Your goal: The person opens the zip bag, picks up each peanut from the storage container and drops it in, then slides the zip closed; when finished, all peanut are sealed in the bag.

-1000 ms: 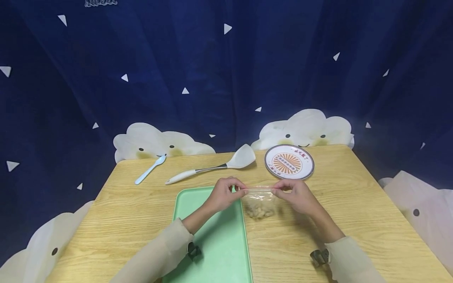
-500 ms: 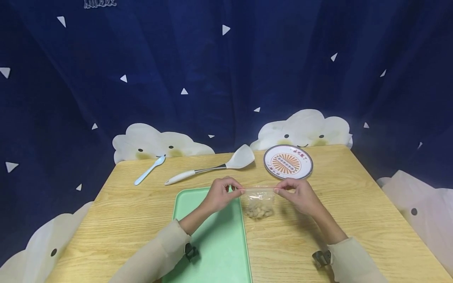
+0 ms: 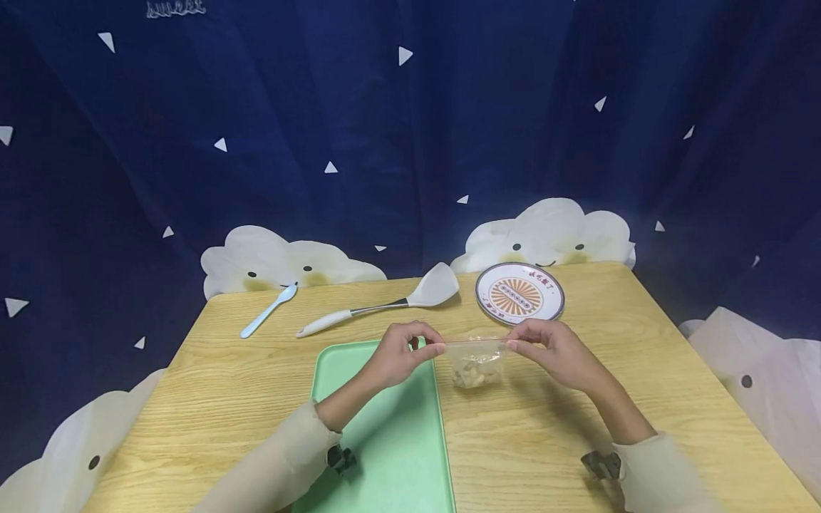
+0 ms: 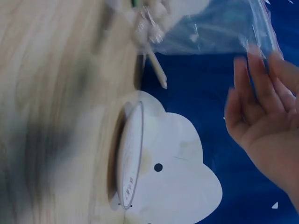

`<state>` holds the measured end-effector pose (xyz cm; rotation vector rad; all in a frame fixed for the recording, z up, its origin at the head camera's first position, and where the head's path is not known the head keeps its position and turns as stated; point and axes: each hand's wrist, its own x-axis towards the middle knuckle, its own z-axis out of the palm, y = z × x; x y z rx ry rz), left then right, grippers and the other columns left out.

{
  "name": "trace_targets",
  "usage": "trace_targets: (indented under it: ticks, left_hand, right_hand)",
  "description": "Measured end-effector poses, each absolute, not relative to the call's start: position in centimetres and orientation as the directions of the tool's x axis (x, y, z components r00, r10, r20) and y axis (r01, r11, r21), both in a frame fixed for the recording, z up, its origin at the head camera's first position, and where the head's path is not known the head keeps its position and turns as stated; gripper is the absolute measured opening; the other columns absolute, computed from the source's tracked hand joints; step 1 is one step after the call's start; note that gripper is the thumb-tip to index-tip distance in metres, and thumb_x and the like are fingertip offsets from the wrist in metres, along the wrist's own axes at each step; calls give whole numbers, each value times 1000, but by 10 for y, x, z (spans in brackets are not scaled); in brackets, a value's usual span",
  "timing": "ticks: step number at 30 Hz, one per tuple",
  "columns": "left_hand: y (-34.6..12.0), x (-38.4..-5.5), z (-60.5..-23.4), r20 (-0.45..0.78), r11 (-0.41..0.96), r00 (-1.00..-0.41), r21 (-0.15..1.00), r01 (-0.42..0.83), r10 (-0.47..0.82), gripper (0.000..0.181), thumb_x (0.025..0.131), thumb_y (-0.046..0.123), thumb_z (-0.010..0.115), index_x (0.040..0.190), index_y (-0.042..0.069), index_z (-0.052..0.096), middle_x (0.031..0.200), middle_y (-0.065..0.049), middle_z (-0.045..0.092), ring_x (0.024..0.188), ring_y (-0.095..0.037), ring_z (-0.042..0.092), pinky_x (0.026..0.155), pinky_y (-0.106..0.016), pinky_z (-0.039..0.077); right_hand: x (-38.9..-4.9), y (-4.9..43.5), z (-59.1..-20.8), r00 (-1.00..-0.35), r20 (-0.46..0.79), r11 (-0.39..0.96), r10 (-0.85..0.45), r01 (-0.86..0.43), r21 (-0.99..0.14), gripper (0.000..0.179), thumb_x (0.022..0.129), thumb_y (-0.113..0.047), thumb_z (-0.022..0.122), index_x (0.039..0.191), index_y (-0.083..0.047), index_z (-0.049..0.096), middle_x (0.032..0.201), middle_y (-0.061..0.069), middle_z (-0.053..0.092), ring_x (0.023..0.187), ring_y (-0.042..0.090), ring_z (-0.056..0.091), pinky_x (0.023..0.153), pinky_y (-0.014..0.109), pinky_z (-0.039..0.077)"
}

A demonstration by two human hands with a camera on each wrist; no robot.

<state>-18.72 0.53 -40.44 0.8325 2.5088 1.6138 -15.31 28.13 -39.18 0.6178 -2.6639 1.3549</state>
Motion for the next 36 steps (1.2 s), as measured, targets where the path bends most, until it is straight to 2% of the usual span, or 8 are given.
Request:
trace_targets:
  ticks: [4, 7, 11, 16, 21, 29, 32, 36]
  left_hand:
    - [10, -184, -399, 98, 290, -852, 915, 280, 513, 9, 87, 14, 68, 86, 6, 73, 84, -9, 70, 71, -6, 54, 57, -16, 38]
    - [14, -186, -404, 39, 298, -836, 924, 238, 548, 9, 87, 14, 68, 85, 6, 73, 83, -7, 71, 69, -4, 55, 56, -18, 41]
    - [22, -193, -414, -15, 388, -837, 891, 237, 547, 11, 88, 12, 66, 82, 6, 73, 79, -3, 71, 65, -1, 54, 55, -17, 42]
    - [31, -204, -419, -48, 529, -876, 812, 245, 479, 14, 88, 7, 62, 79, 4, 73, 77, -3, 71, 57, -5, 49, 48, -17, 38]
    - [37, -214, -422, -111, 648, -911, 737, 193, 398, 16, 88, 8, 62, 79, 4, 74, 78, -2, 71, 58, -6, 51, 49, -18, 40]
    - [47, -224, -434, -204, 684, -940, 729, 41, 274, 15, 88, 8, 63, 74, 5, 69, 68, -9, 70, 57, -9, 56, 51, -18, 41]
    - [44, -226, -431, -215, 687, -942, 727, 21, 257, 12, 86, 10, 66, 77, 4, 69, 73, -8, 71, 59, -12, 60, 52, -20, 44]
    - [25, -230, -420, -181, 724, -938, 683, 97, 296, 14, 87, 18, 67, 85, 5, 70, 87, -6, 69, 72, -15, 62, 60, -23, 48]
  right_hand:
    - [-153, 294, -386, -897, 148, 463, -416, -349, -815, 9, 94, -10, 58, 93, -3, 63, 79, -6, 68, 74, 4, 62, 68, 20, 51]
    - [-158, 301, -388, -862, 88, 417, -499, -328, -847, 12, 95, -9, 55, 93, 1, 63, 80, -3, 70, 77, 3, 64, 73, 20, 51]
    - [-169, 306, -398, -835, -14, 449, -550, -282, -848, 15, 95, -10, 55, 93, 4, 62, 79, 3, 68, 74, 0, 61, 69, 21, 50]
    - [-189, 301, -412, -849, -69, 557, -524, -280, -782, 13, 93, -8, 57, 89, 2, 63, 79, 6, 65, 69, 2, 55, 62, 22, 48]
    - [-208, 291, -421, -882, -88, 669, -463, -282, -688, 11, 91, -4, 56, 85, 0, 64, 76, 5, 64, 65, 5, 52, 59, 20, 44]
    - [-218, 276, -427, -929, -117, 825, -351, -248, -508, 18, 88, -12, 60, 72, -5, 64, 58, -6, 49, 55, 8, 42, 54, 23, 35]
    - [-219, 273, -426, -933, -149, 844, -329, -220, -489, 17, 89, -11, 59, 74, -5, 64, 60, -2, 53, 56, 10, 43, 54, 24, 36]
    - [-219, 276, -419, -934, -174, 851, -313, -194, -488, 14, 90, -13, 59, 86, -2, 65, 72, 5, 62, 63, 12, 49, 57, 26, 40]
